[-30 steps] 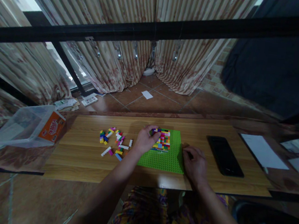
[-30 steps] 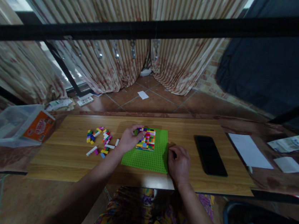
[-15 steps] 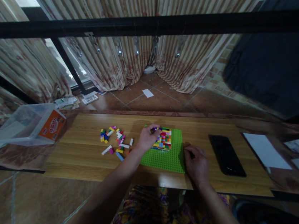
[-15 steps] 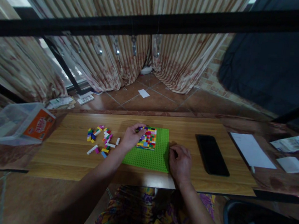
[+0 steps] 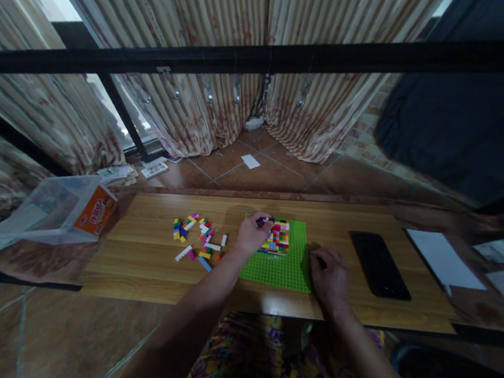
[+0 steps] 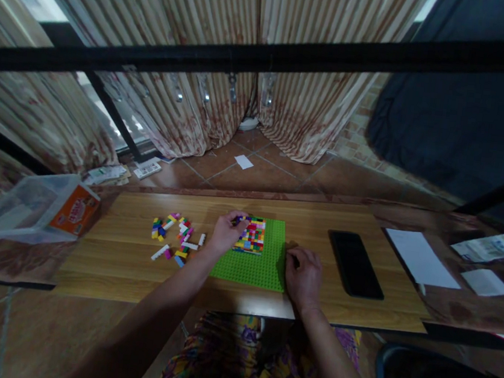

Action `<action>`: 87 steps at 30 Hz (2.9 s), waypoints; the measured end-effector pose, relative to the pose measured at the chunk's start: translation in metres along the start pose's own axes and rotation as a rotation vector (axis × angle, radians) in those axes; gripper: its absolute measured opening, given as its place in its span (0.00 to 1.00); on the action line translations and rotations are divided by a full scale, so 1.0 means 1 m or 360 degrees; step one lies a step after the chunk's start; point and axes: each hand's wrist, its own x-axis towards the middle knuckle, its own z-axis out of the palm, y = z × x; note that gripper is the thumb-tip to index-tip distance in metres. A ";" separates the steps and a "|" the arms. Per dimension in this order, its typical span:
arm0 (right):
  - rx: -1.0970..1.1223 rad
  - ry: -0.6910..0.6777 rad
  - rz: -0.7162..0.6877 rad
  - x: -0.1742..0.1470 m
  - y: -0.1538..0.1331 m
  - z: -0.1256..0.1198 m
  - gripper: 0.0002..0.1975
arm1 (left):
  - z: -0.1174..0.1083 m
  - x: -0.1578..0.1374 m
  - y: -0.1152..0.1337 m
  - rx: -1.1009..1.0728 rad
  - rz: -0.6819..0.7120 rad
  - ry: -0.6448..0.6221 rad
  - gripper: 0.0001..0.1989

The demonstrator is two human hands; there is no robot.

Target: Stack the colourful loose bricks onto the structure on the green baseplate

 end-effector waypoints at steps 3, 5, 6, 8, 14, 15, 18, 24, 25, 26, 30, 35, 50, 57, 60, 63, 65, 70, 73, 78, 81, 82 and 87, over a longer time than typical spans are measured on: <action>0.0006 0.0006 -0.0025 0.000 0.001 0.001 0.11 | -0.002 -0.001 0.003 0.0027 0.0010 0.0000 0.09; 0.0008 0.0014 -0.0030 0.000 0.001 0.001 0.11 | -0.003 0.000 0.004 0.0039 0.0014 -0.0010 0.08; 0.0008 0.0019 -0.0035 0.000 0.001 0.002 0.11 | -0.004 0.001 0.005 0.0041 0.0012 -0.0015 0.08; 0.0013 0.0024 -0.0050 0.000 0.001 0.002 0.11 | -0.004 0.003 0.006 0.0040 0.0004 -0.0024 0.07; 0.0016 0.0023 -0.0074 0.001 -0.001 -0.001 0.12 | 0.003 0.005 0.006 0.0051 -0.0064 -0.0016 0.09; 0.0017 0.0018 -0.0073 0.002 -0.001 -0.001 0.12 | 0.004 0.005 0.006 0.0054 -0.0076 -0.0013 0.11; 0.0017 0.0016 -0.0059 0.002 -0.001 -0.001 0.12 | 0.008 0.004 0.005 0.0050 -0.0104 -0.0005 0.13; 0.0008 0.0009 -0.0041 0.001 0.000 -0.001 0.12 | 0.011 0.004 0.004 0.0050 -0.0144 0.0005 0.11; 0.0004 0.0000 -0.0031 0.001 0.000 -0.001 0.12 | 0.011 0.004 0.003 0.0051 -0.0146 0.0002 0.11; 0.0004 -0.0004 -0.0020 0.001 -0.001 -0.001 0.12 | 0.012 0.004 0.003 0.0051 -0.0146 -0.0001 0.11; 0.0004 0.0002 -0.0007 0.000 -0.002 -0.002 0.12 | 0.011 0.003 0.002 0.0049 -0.0130 -0.0011 0.11; -0.0027 0.0024 -0.0054 -0.001 0.004 -0.001 0.12 | 0.002 -0.013 0.009 0.0089 0.0018 0.0099 0.20; -0.0024 -0.0015 -0.0029 -0.002 0.004 -0.003 0.15 | -0.144 -0.111 -0.040 0.0554 0.0018 0.0799 0.10; -0.0032 0.0004 -0.0032 -0.002 0.006 -0.002 0.15 | -0.163 -0.120 -0.051 0.0927 -0.0043 0.0713 0.09; -0.0035 0.0001 -0.0041 -0.002 0.006 -0.002 0.14 | -0.160 -0.120 -0.052 0.1092 0.0076 0.0643 0.09; -0.0046 0.0021 -0.0049 -0.002 0.008 -0.001 0.14 | -0.160 -0.119 -0.053 0.1228 0.0158 0.0611 0.09; -0.0066 0.0012 -0.0047 -0.003 0.009 -0.001 0.14 | -0.160 -0.118 -0.053 0.1290 0.0177 0.0598 0.08; -0.0032 -0.0014 -0.0046 -0.003 0.009 -0.002 0.15 | -0.162 -0.116 -0.053 0.1416 0.0195 0.0560 0.08; -0.0031 -0.0012 -0.0053 -0.002 0.007 -0.003 0.14 | -0.162 -0.116 -0.048 0.1506 0.0194 0.0520 0.08; -0.0025 -0.0036 0.0011 -0.002 0.001 -0.003 0.14 | -0.164 -0.110 -0.039 0.1704 0.0218 0.0406 0.09; -0.0023 -0.0020 0.0013 -0.001 0.000 -0.002 0.13 | -0.167 -0.105 -0.036 0.1768 0.0260 0.0334 0.10; -0.0022 -0.0010 -0.0001 -0.001 0.000 -0.002 0.13 | -0.167 -0.103 -0.035 0.1772 0.0273 0.0313 0.10; 0.0008 -0.0004 -0.0014 0.001 -0.001 -0.001 0.11 | -0.169 -0.098 -0.034 0.1733 0.0313 0.0212 0.10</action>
